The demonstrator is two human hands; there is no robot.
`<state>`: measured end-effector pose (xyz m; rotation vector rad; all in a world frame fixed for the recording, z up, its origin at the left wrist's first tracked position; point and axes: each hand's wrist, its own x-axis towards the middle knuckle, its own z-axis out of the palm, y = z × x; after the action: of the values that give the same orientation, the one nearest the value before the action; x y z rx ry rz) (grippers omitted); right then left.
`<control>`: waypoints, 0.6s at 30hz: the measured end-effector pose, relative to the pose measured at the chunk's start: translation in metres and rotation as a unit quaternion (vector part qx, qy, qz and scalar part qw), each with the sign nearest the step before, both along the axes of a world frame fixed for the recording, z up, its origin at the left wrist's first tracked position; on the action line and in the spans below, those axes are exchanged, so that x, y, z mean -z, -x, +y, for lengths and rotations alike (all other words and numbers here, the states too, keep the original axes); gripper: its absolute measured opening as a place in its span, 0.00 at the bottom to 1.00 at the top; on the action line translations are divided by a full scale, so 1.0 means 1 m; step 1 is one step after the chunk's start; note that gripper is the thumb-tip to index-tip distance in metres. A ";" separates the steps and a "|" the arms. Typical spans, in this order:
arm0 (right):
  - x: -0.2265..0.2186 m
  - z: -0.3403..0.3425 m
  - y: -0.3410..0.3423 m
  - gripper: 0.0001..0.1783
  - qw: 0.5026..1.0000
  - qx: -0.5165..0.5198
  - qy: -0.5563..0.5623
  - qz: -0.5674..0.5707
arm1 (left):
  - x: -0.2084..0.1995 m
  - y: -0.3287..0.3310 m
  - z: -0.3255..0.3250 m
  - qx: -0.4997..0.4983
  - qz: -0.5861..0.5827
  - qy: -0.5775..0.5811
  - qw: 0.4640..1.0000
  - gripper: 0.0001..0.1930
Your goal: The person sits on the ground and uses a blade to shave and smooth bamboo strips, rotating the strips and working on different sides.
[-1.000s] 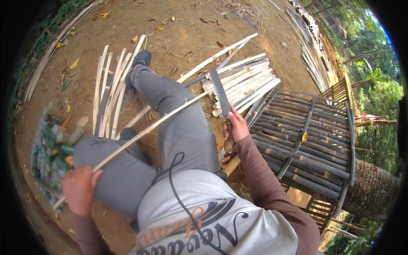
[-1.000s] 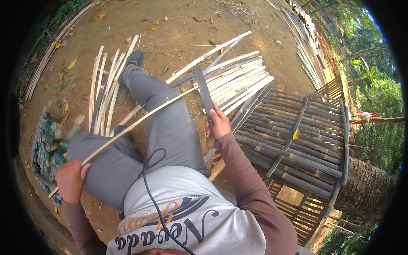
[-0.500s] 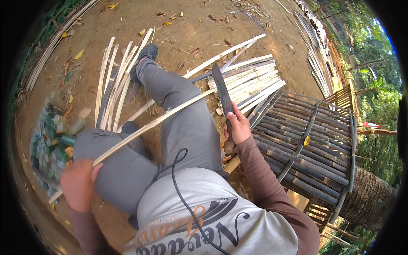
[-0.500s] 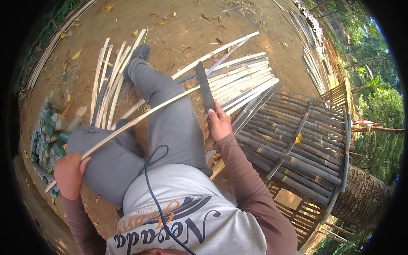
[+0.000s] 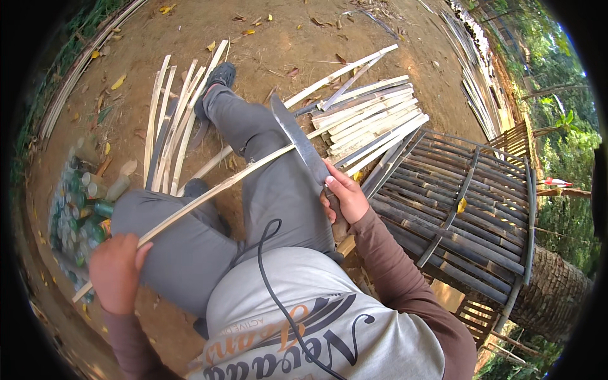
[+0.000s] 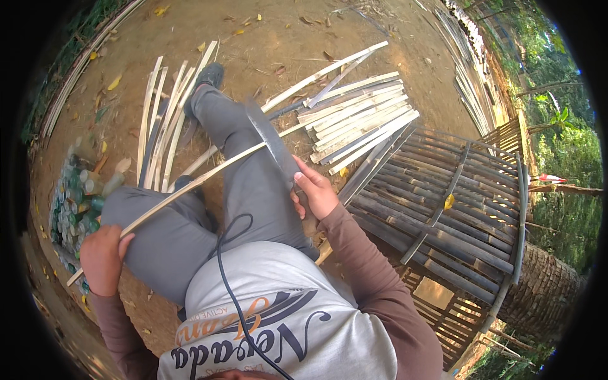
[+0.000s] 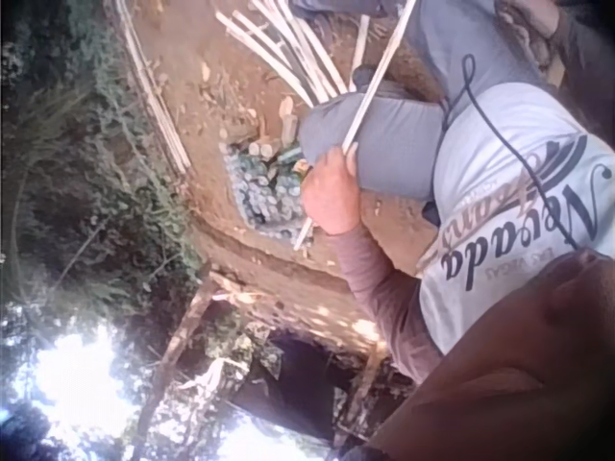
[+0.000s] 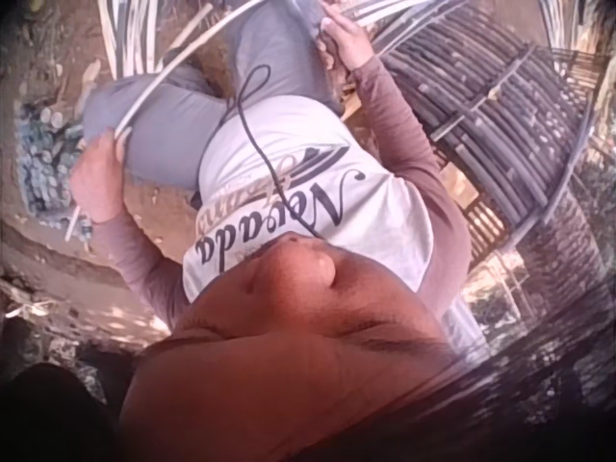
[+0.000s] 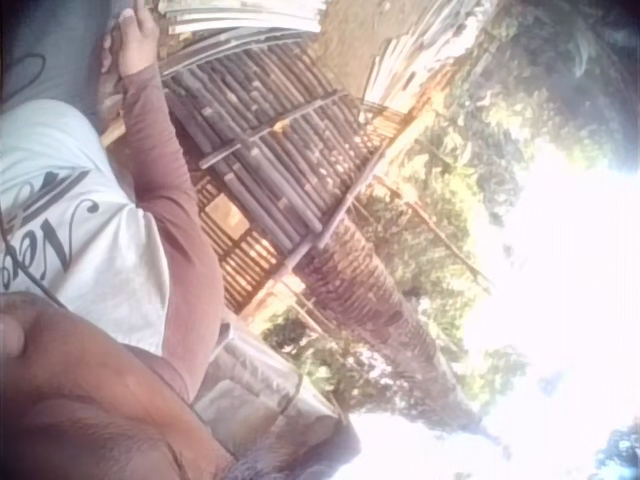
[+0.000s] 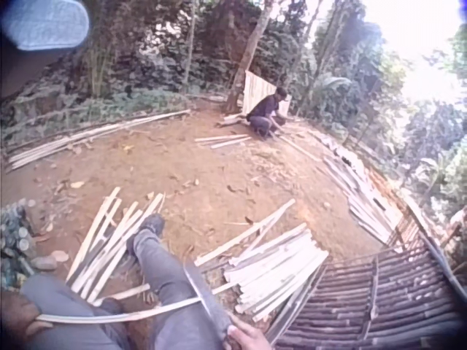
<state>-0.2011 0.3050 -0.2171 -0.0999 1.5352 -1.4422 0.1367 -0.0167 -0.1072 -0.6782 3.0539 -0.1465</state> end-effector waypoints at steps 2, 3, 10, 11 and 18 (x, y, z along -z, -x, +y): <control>0.004 0.002 0.017 0.31 1.000 0.017 -0.004 0.019 | -0.001 -0.005 -0.005 -0.003 -0.010 -0.024 1.000 0.17; 0.014 0.009 0.032 0.31 0.996 0.073 -0.018 0.041 | -0.001 -0.007 -0.005 -0.005 -0.016 -0.019 1.000 0.17; 0.013 -0.005 0.013 0.31 0.999 0.045 -0.011 0.016 | -0.002 0.004 0.001 -0.008 -0.019 0.005 1.000 0.17; -0.001 -0.015 -0.007 0.31 1.000 -0.002 0.006 0.013 | -0.002 0.007 0.000 -0.007 -0.015 0.002 1.000 0.17; 0.029 0.019 0.072 0.32 0.988 0.136 -0.037 0.065 | -0.004 -0.006 0.003 -0.010 -0.019 -0.001 1.000 0.17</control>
<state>-0.2726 0.3244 -0.2464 0.0643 1.7597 -1.6150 0.1428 -0.0141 -0.1028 -0.6982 3.0092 -0.1555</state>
